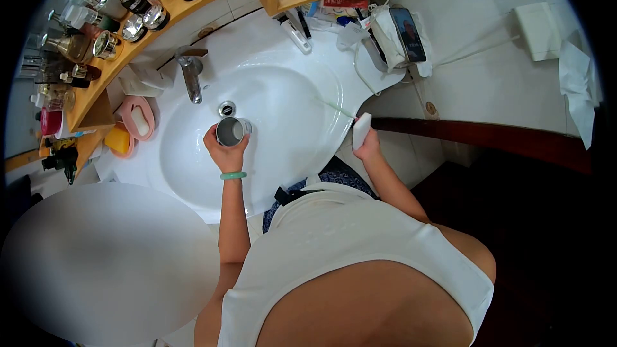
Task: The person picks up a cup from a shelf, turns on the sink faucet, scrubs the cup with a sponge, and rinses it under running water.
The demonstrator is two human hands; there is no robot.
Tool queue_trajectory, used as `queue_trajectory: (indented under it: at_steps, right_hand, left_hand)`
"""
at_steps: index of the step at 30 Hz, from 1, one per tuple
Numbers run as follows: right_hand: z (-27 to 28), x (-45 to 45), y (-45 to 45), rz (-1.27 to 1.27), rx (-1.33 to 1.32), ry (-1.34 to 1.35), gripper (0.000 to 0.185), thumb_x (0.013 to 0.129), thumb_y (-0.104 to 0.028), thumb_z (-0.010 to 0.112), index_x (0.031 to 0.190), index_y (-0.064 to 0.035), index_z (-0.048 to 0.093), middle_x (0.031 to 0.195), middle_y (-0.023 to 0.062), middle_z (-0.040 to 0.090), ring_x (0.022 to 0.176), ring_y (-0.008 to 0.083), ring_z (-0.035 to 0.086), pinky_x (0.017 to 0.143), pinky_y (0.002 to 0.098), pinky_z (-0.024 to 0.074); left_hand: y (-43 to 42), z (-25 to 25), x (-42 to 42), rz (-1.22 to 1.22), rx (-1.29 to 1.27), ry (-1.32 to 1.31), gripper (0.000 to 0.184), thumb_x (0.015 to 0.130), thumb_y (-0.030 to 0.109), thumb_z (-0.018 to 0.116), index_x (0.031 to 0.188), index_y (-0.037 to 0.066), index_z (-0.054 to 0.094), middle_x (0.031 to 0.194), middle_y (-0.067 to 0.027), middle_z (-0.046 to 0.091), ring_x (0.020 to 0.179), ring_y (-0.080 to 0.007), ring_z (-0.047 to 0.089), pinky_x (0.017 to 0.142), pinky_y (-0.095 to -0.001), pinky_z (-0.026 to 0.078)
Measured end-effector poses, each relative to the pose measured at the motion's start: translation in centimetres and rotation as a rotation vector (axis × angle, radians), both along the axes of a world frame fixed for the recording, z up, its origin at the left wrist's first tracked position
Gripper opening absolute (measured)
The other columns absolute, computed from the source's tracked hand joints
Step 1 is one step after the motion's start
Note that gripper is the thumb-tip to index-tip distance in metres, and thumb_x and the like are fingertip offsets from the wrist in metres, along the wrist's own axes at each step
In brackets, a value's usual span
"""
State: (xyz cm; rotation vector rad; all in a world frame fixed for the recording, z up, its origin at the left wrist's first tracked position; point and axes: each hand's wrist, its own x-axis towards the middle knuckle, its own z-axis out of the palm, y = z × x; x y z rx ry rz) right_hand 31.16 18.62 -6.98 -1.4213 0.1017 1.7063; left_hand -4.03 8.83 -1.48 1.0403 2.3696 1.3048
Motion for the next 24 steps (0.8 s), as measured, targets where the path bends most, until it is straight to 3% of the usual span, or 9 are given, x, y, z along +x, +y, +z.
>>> queue_trajectory:
  at_steps: [1, 4, 8, 10, 14, 18, 20, 24]
  right_hand:
    - [-0.4, 1.5, 0.3, 0.062, 0.156, 0.225, 0.021, 0.095, -0.023, 0.042, 0.100, -0.0136, 0.061, 0.094, 0.0028, 0.066, 0.085, 0.0159, 0.062, 0.075, 0.0307, 0.0507]
    - [-1.7, 2.4, 2.3, -0.139, 0.132, 0.193, 0.024, 0.095, -0.023, 0.039, 0.100, -0.0159, 0.061, 0.089, 0.0008, 0.067, 0.081, 0.0135, 0.063, 0.069, 0.0272, 0.0517]
    - [-1.7, 2.4, 4.1, -0.139, 0.255, 0.400, 0.024, 0.094, -0.024, 0.039, 0.099, -0.0155, 0.061, 0.089, 0.0016, 0.066, 0.080, 0.0162, 0.065, 0.064, 0.0304, 0.0541]
    - [1.7, -0.6, 4.6, -0.175, 0.092, 0.125, 0.022, 0.090, -0.024, 0.043, 0.095, -0.0190, 0.064, 0.080, -0.0063, 0.067, 0.049, 0.0106, 0.058, 0.035, 0.0257, 0.0412]
    - [2.2, -1.2, 4.2, -0.179, 0.105, 0.103, 0.019, 0.090, -0.026, 0.045, 0.088, -0.0180, 0.063, 0.073, -0.0070, 0.064, 0.049, 0.0097, 0.056, 0.034, 0.0266, 0.0398]
    - [0.1, 0.0, 3.3, -0.176, 0.077, 0.127, 0.017, 0.090, -0.028, 0.048, 0.086, -0.0188, 0.062, 0.074, -0.0065, 0.064, 0.050, 0.0091, 0.057, 0.034, 0.0266, 0.0399]
    - [-1.0, 1.0, 2.7, -0.041, 0.119, 0.178, 0.015, 0.090, -0.029, 0.050, 0.087, -0.0203, 0.062, 0.078, -0.0053, 0.065, 0.050, 0.0090, 0.058, 0.035, 0.0259, 0.0421]
    - [0.2, 0.4, 2.5, -0.090, 0.083, 0.170, 0.014, 0.090, -0.028, 0.051, 0.088, -0.0202, 0.062, 0.080, -0.0042, 0.066, 0.049, 0.0093, 0.058, 0.037, 0.0254, 0.0447]
  left_hand:
    - [0.0, 0.0, 0.0, 0.000, -0.008, 0.007, 0.075, 0.050, 0.017, 0.086, 0.112, -0.001, 0.048, 0.109, -0.0137, 0.047, 0.103, -0.0274, 0.050, 0.092, -0.0370, 0.041]
    - [0.1, 0.1, 0.1, -0.006, -0.010, 0.003, 0.075, 0.051, 0.017, 0.086, 0.112, -0.001, 0.048, 0.109, -0.0137, 0.047, 0.103, -0.0274, 0.050, 0.092, -0.0371, 0.042]
    - [0.5, 0.4, 0.4, -0.018, 0.015, -0.028, 0.071, 0.051, 0.015, 0.085, 0.110, 0.001, 0.049, 0.109, -0.0134, 0.046, 0.102, -0.0282, 0.049, 0.091, -0.0376, 0.042]
    - [0.6, 0.6, 0.5, -0.028, 0.013, -0.022, 0.071, 0.051, 0.015, 0.085, 0.110, 0.001, 0.049, 0.109, -0.0135, 0.046, 0.102, -0.0282, 0.049, 0.091, -0.0375, 0.042]
    - [0.8, 0.7, 0.8, -0.020, 0.037, -0.040, 0.071, 0.051, 0.015, 0.085, 0.110, 0.001, 0.049, 0.109, -0.0135, 0.046, 0.102, -0.0281, 0.049, 0.091, -0.0371, 0.042]
    - [0.8, 0.8, 1.0, -0.018, 0.021, -0.034, 0.071, 0.051, 0.015, 0.085, 0.111, 0.001, 0.049, 0.109, -0.0133, 0.046, 0.103, -0.0280, 0.049, 0.091, -0.0371, 0.042]
    - [0.7, 0.6, 1.0, -0.021, 0.009, -0.023, 0.072, 0.051, 0.015, 0.085, 0.111, 0.001, 0.049, 0.109, -0.0131, 0.046, 0.103, -0.0278, 0.049, 0.091, -0.0371, 0.042]
    - [0.5, 0.1, 0.9, -0.020, 0.026, -0.034, 0.072, 0.051, 0.015, 0.085, 0.111, 0.001, 0.049, 0.109, -0.0130, 0.046, 0.103, -0.0277, 0.049, 0.091, -0.0371, 0.042]
